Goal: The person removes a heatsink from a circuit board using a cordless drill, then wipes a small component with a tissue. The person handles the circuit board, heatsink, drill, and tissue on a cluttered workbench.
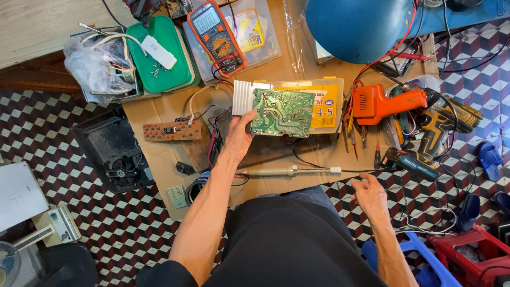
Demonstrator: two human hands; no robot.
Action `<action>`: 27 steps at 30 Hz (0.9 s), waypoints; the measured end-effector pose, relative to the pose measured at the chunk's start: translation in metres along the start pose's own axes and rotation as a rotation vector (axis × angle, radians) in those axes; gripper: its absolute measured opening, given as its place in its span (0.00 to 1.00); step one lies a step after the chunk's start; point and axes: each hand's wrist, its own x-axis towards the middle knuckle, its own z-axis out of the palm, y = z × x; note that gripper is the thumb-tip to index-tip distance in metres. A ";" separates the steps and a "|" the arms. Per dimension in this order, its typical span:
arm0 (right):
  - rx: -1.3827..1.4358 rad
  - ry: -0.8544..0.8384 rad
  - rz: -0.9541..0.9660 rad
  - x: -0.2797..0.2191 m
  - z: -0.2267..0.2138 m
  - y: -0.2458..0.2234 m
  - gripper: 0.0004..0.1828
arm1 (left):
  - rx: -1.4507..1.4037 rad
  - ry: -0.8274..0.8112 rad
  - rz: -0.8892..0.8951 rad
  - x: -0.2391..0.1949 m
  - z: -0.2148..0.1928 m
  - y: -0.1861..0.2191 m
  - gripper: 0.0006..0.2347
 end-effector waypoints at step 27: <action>-0.245 0.348 -0.153 0.117 0.015 0.058 0.34 | -0.016 0.003 0.004 -0.003 0.002 0.007 0.16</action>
